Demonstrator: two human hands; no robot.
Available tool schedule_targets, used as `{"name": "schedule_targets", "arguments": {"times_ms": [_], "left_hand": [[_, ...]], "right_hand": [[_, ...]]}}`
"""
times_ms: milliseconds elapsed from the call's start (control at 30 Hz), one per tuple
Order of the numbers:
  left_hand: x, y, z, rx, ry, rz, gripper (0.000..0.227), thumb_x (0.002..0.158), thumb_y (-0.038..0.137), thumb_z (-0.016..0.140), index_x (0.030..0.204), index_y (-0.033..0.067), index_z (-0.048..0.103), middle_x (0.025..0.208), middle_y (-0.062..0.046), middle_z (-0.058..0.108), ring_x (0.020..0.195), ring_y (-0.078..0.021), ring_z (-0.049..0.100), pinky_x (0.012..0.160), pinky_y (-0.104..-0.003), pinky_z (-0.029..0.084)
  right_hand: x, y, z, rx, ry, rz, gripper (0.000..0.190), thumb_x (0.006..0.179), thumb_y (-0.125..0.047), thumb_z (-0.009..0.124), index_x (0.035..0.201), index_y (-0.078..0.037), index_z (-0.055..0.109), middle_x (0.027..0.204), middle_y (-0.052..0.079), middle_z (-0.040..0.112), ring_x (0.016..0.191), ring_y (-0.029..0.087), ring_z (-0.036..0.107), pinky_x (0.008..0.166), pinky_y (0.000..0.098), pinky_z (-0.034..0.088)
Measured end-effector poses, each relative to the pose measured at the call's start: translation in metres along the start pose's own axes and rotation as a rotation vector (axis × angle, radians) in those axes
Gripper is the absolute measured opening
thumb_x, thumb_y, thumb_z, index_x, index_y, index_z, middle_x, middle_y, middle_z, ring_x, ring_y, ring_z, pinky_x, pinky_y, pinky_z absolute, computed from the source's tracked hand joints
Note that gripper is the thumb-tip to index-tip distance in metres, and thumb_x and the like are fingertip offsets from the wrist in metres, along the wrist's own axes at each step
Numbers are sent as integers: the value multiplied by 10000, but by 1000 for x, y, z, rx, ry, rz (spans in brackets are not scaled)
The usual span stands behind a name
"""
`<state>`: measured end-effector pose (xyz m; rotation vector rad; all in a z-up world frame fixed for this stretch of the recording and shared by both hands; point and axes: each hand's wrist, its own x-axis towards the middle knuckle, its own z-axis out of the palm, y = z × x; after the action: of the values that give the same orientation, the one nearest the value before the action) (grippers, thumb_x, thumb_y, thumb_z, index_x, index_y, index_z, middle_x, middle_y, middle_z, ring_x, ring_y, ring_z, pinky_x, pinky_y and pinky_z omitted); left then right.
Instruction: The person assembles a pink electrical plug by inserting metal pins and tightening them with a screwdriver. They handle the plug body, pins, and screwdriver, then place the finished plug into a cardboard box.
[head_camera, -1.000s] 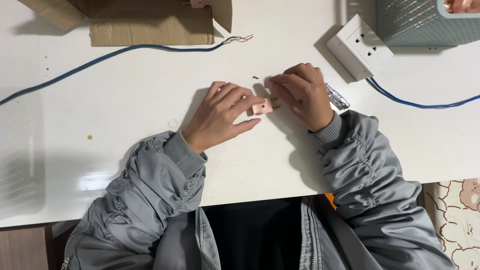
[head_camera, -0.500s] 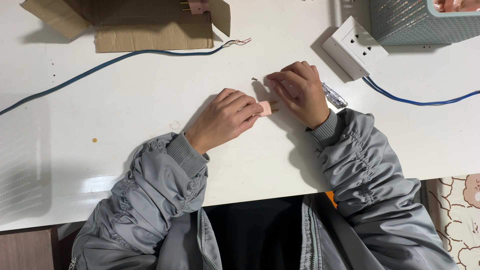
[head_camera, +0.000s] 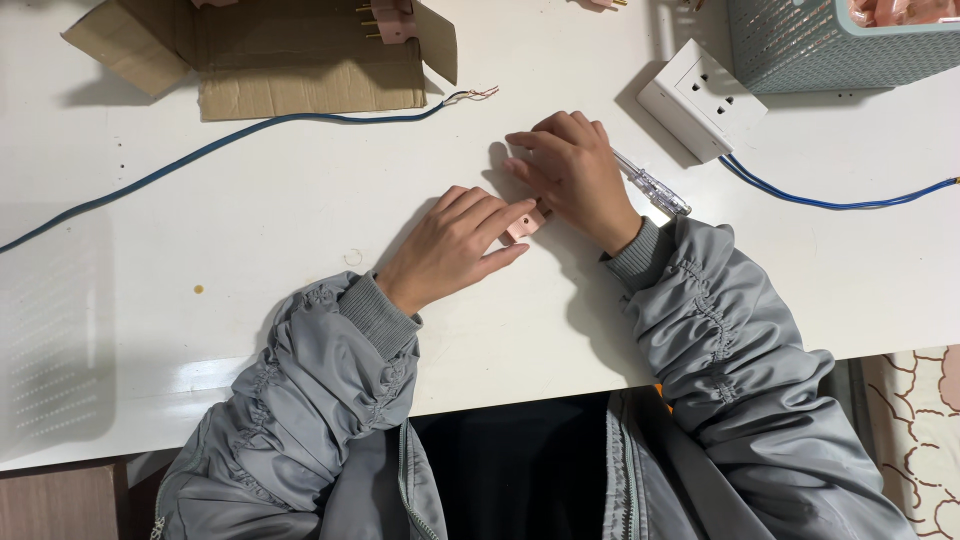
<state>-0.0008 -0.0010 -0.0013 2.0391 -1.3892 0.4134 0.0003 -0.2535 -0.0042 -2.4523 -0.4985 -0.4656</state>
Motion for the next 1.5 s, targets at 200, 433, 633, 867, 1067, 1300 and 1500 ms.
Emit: {"name": "schedule_targets", "arguments": {"times_ms": [200,433,633,867,1067,1300,1500], "left_hand": [[-3,3,9,18,27,-41,594,1049,426,901,1499,101,691,1035,-31,667,1011,-212,693,939,-380,580],[-2,5,21,135,77,26,227,1066,200,877,1267,118,811,978,-28,691,953,-190,718,897,-343,593],[1,3,13,147,53,54,228,1087,111,846,1312,104,809,1009,-62,724,977,-192,754,890,-329,617],[12,8,-9,-523,223,-440,216,1122,197,817,1297,75,846,1122,-115,846,1081,-193,827,971,-328,668],[16,20,7,-1284,358,-852,332,1138,284,783,1370,47,805,1153,-94,850,1129,-150,791,1059,-321,661],[-3,13,36,-1550,368,-1065,369,1120,326,805,1362,48,800,1111,-99,818,1115,-210,802,1093,-375,627],[16,28,9,-1509,355,-1041,393,1109,322,805,1375,34,789,1130,-102,796,1128,-200,772,1108,-374,606]], "right_hand": [[0,11,16,-41,-24,-27,194,1035,-192,955,1147,-63,862,989,117,661,922,320,628,861,444,476],[1,6,10,-98,-54,-20,97,1087,-115,885,1082,-22,859,934,135,725,893,320,723,816,419,565],[-9,14,-13,94,49,119,44,1131,-62,852,1152,-23,855,956,135,769,947,295,766,813,371,590],[-27,-11,-32,437,416,48,131,1163,-95,805,1110,25,804,1050,157,724,969,262,661,892,386,547],[-29,-40,-12,416,400,-59,75,1085,-70,829,1059,0,840,1009,136,679,948,301,670,888,423,566],[-31,-30,0,293,376,-96,60,1090,-87,817,1078,-37,847,997,102,649,948,310,647,914,464,548],[-30,-31,3,194,345,-109,44,1063,-125,858,1076,-84,865,990,75,628,901,273,594,880,457,500]]}}
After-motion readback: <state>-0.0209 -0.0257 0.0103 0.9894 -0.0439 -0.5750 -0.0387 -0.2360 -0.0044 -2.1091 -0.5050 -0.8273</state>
